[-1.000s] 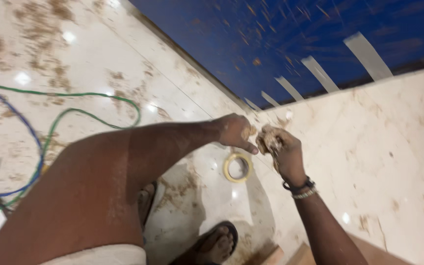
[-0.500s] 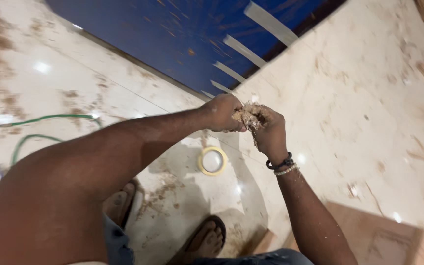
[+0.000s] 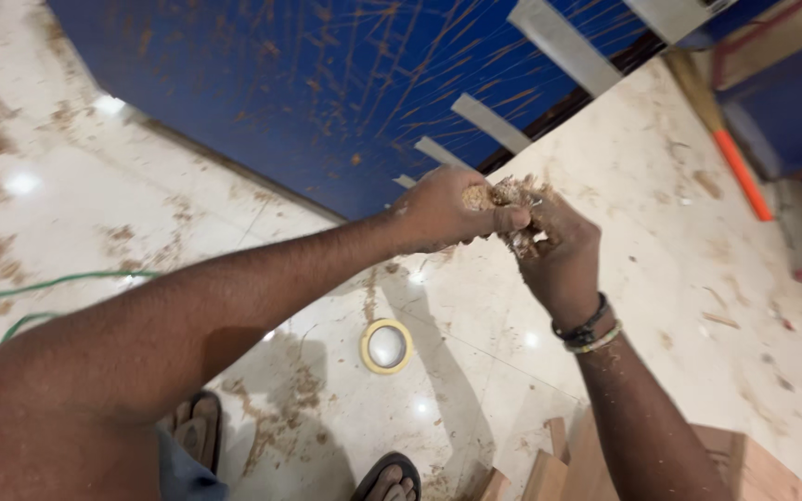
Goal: The person mixes a brown paste with a white substance in a yellow container using their hands. They then apply the paste by hand to the edges of a blue board with gold patterns.
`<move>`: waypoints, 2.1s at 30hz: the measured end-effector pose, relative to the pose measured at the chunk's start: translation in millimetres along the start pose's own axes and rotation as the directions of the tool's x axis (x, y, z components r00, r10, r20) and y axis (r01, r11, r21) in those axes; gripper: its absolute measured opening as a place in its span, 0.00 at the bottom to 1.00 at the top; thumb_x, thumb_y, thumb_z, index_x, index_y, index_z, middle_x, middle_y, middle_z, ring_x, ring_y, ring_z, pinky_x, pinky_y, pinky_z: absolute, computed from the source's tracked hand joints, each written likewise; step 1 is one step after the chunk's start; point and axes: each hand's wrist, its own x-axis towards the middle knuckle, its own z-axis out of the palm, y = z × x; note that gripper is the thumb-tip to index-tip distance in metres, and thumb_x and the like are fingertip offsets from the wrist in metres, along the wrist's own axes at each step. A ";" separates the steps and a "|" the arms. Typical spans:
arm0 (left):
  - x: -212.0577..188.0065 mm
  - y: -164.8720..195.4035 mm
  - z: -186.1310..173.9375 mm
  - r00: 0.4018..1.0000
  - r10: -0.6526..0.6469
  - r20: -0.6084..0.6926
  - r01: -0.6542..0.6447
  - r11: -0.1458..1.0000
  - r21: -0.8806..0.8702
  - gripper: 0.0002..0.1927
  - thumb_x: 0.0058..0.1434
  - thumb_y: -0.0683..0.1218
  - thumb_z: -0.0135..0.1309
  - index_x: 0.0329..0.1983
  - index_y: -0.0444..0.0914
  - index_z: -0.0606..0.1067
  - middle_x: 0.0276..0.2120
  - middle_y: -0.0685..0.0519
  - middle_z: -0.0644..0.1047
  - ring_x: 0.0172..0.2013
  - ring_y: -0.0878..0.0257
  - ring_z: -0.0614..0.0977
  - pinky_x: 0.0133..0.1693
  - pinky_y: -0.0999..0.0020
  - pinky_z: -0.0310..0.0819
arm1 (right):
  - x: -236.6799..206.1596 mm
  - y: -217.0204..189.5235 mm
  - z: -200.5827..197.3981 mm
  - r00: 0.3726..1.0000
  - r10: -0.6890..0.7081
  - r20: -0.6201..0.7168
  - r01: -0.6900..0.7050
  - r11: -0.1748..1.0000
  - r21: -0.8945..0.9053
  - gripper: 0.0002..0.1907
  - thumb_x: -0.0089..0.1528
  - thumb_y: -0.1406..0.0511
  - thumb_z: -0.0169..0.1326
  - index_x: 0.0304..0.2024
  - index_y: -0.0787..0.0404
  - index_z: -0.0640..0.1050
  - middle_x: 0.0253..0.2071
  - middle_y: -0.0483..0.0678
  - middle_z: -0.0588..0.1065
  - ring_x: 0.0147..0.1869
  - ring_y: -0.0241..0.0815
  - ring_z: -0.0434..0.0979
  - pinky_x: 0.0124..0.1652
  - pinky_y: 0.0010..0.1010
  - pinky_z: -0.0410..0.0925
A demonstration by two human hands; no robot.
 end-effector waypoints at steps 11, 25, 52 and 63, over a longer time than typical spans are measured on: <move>9.1 12.9 -1.6 0.956 0.088 -0.280 -0.130 0.982 -0.135 0.36 0.59 0.78 0.44 0.23 0.42 0.74 0.17 0.58 0.76 0.19 0.69 0.79 0.23 0.69 0.75 | 39.7 16.1 -20.5 0.908 0.402 -0.119 -0.119 0.520 0.846 0.08 0.76 0.69 0.52 0.55 0.69 0.75 0.45 0.54 0.75 0.42 0.41 0.79 0.44 0.32 0.75; -5.8 -27.9 -11.3 0.999 0.000 0.049 -0.004 0.997 0.082 0.36 0.57 0.75 0.50 0.31 0.38 0.80 0.21 0.53 0.80 0.25 0.66 0.84 0.28 0.64 0.82 | 56.9 59.8 -6.2 0.845 0.524 0.111 -0.098 -0.051 0.994 0.21 0.73 0.63 0.37 0.64 0.68 0.66 0.56 0.57 0.75 0.58 0.50 0.79 0.56 0.40 0.76; -17.4 -29.7 2.0 0.966 -0.138 0.220 0.042 0.919 0.393 0.36 0.57 0.74 0.51 0.38 0.37 0.80 0.34 0.45 0.81 0.42 0.55 0.84 0.45 0.54 0.80 | 35.4 15.5 -24.2 0.935 0.314 -0.165 -0.108 0.694 0.712 0.15 0.71 0.70 0.57 0.59 0.70 0.75 0.48 0.53 0.79 0.43 0.39 0.79 0.41 0.30 0.74; -18.2 -21.0 2.3 0.976 0.099 0.194 -0.178 0.876 0.449 0.22 0.62 0.63 0.55 0.45 0.41 0.79 0.36 0.48 0.82 0.41 0.53 0.83 0.44 0.52 0.77 | 41.6 27.6 -13.6 0.920 0.294 -0.259 -0.065 0.767 0.639 0.15 0.66 0.71 0.64 0.53 0.67 0.74 0.49 0.49 0.79 0.50 0.37 0.82 0.50 0.31 0.78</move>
